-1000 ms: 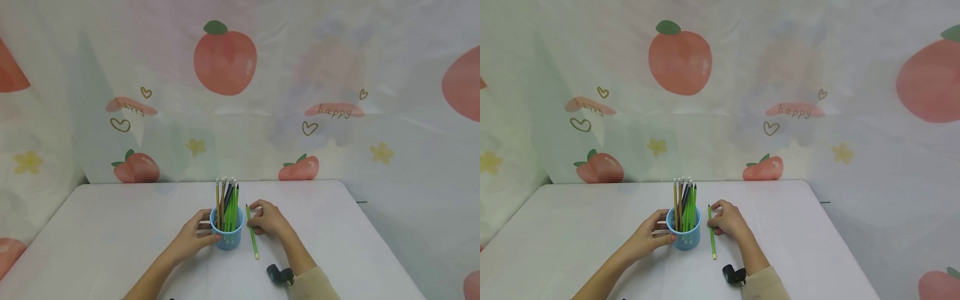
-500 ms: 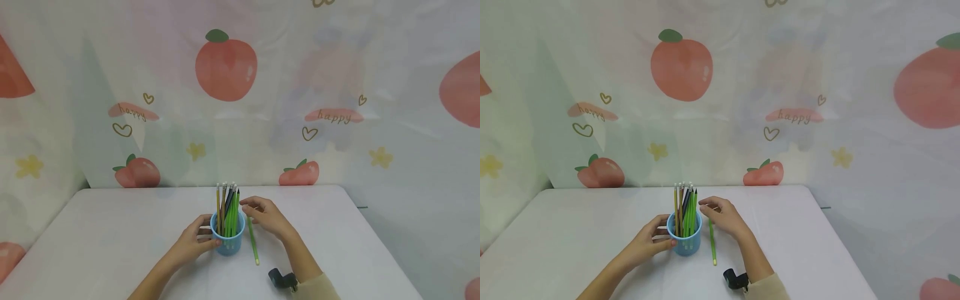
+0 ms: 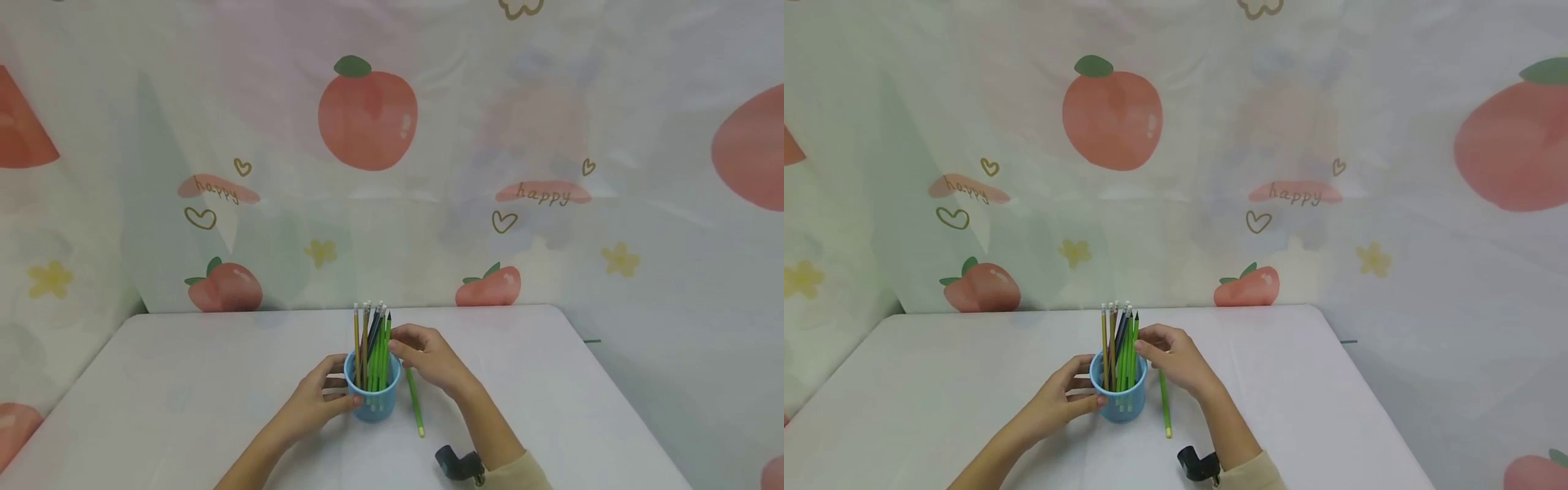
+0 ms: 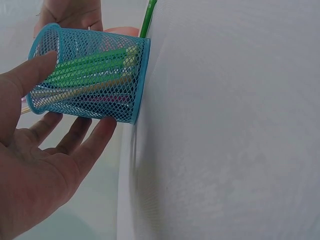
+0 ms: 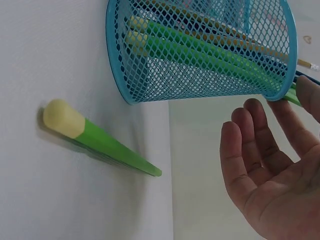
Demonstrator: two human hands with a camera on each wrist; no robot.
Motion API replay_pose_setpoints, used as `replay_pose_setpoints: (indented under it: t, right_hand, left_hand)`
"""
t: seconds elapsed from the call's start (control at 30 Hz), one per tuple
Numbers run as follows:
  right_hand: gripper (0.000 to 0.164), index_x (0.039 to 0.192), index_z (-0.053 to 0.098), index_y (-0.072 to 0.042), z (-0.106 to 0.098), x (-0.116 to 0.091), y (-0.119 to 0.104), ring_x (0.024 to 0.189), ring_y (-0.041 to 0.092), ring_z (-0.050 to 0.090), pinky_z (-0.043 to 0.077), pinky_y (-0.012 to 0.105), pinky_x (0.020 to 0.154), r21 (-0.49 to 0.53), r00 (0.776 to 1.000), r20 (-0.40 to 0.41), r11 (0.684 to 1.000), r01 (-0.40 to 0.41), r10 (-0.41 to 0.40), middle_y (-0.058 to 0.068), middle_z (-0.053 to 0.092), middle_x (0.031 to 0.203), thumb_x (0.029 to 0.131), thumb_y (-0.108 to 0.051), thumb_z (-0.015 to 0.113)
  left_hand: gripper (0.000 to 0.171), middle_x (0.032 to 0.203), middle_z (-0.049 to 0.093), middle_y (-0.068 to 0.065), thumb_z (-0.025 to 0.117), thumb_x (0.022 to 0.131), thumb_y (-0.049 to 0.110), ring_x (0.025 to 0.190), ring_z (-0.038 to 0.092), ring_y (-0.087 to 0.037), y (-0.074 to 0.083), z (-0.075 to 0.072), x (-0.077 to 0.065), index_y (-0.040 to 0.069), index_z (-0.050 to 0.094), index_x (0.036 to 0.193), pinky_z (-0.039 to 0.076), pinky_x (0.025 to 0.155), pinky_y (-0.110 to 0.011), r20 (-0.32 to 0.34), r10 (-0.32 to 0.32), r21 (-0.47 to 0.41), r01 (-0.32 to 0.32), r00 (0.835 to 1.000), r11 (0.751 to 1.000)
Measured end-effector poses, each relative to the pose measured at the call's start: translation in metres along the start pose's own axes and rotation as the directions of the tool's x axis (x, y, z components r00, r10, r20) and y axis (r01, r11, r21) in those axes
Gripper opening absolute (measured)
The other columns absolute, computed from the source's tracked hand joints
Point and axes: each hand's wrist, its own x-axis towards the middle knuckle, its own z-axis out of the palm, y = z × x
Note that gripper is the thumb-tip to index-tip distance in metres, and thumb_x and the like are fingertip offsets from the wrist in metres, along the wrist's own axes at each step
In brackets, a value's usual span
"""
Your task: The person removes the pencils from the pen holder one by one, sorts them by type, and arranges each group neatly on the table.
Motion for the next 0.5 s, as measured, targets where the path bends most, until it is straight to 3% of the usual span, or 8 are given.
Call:
replay_pose_setpoints:
  t: [0.27, 0.5]
  right_hand:
    - [0.030, 0.118, 0.066, -0.007, 0.0023, -0.0021, 0.0017, 0.106, 0.035, 0.064, 0.059, 0.041, 0.085, 0.008, 0.999, -0.038, 1.000, -0.001, 0.002, 0.010, 0.068, 0.113, 0.098, -0.030, 0.064]
    - [0.028, 0.116, 0.066, -0.007, 0.0030, 0.0018, 0.0025, 0.103, 0.026, 0.065, 0.059, 0.038, 0.085, 0.008, 0.999, -0.049, 1.000, -0.005, 0.005, 0.009, 0.069, 0.112, 0.098, -0.028, 0.065]
  left_hand:
    - [0.069, 0.140, 0.051, -0.019, 0.080, 0.086, 0.021, 0.126, 0.055, -0.041, -0.0041, 0.0013, -0.0011, 0.009, 0.043, 0.144, 0.053, 0.101, -0.043, 0.007, 0.011, -0.003, -0.011, 1.000, 1.000]
    - [0.069, 0.141, 0.051, -0.018, 0.080, 0.086, 0.022, 0.127, 0.055, -0.040, -0.0022, -0.0010, -0.0004, 0.011, 0.043, 0.144, 0.052, 0.102, -0.045, 0.002, 0.002, -0.005, -0.002, 1.000, 1.000]
